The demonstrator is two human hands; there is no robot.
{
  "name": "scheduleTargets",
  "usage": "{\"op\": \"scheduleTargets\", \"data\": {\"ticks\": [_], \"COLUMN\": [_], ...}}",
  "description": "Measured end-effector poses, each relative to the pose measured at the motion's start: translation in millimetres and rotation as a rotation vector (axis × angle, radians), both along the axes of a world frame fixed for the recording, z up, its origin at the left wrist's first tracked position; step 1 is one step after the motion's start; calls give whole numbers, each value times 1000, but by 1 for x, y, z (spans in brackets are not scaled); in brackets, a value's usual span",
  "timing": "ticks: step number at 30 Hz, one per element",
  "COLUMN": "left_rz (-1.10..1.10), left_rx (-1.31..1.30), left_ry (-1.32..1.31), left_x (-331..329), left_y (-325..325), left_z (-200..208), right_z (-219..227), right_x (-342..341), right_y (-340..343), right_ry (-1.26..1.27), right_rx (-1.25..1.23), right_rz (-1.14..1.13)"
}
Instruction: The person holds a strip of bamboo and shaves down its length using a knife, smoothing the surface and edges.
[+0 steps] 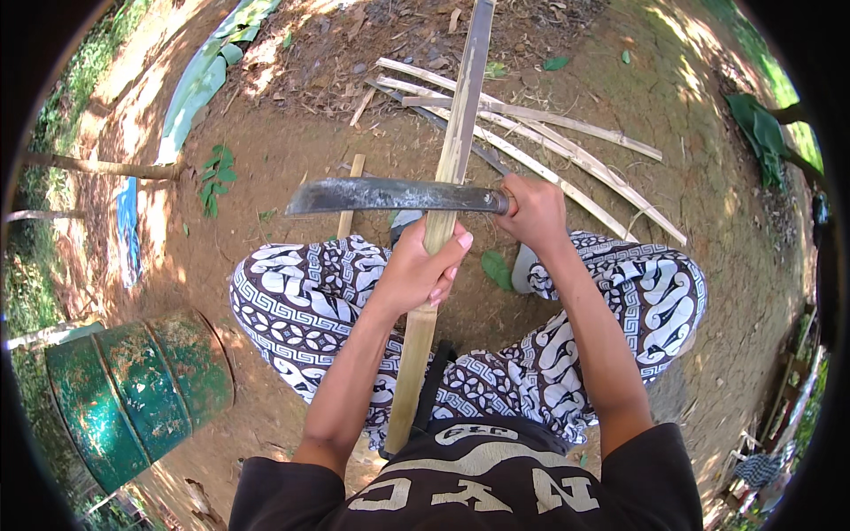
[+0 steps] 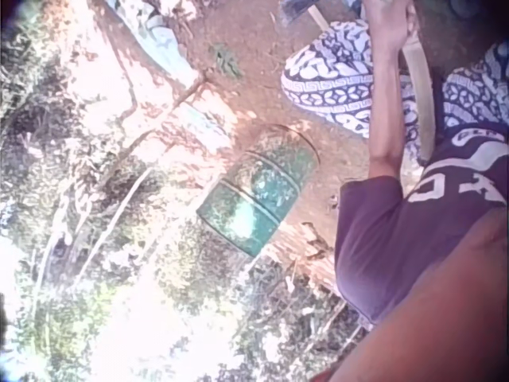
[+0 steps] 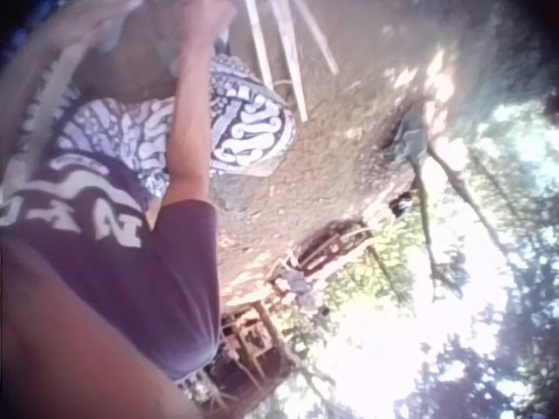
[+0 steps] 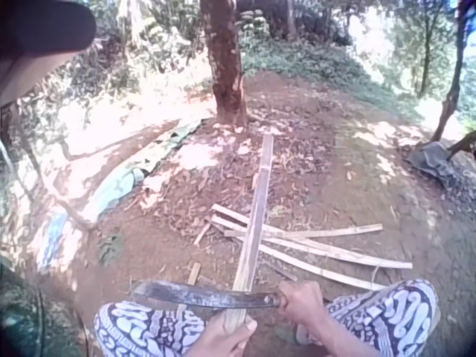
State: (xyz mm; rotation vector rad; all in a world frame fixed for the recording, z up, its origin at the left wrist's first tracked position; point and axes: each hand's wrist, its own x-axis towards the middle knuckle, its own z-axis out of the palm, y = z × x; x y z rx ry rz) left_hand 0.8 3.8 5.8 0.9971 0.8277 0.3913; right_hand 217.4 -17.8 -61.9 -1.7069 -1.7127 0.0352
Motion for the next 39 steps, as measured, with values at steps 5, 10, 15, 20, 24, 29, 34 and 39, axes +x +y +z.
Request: {"op": "scheduleTargets", "data": {"ticks": [5, 10, 15, 20, 24, 29, 34, 39], "left_rz": [7, 37, -76, -6, 22, -42, -74, -66], "left_rx": [-14, -12, -6, 33, 50, 102, 91, 135], "left_ry": [-13, 4, 60, -32, -22, 82, 122, 84], "left_x": [2, 2, -3, 1, 1, -1, 1, -2], "left_y": [7, 5, -6, 13, 14, 13, 8, 6], "left_z": [-6, -5, 6, 18, 13, 14, 17, 12], "right_z": [-10, -9, 8, 31, 29, 21, 13, 6], "right_x": [0, 9, 71, 24, -3, -9, -12, 0], "right_y": [7, 17, 35, 1, -11, -6, -7, 2], "right_ry": [-9, -5, 94, 262, 79, -39, -19, -33], "right_rx": [-55, -133, -208, -123, -64, -48, 0, 71], "right_rz": [-53, -175, -596, -266, -28, 79, 113, 68]}}
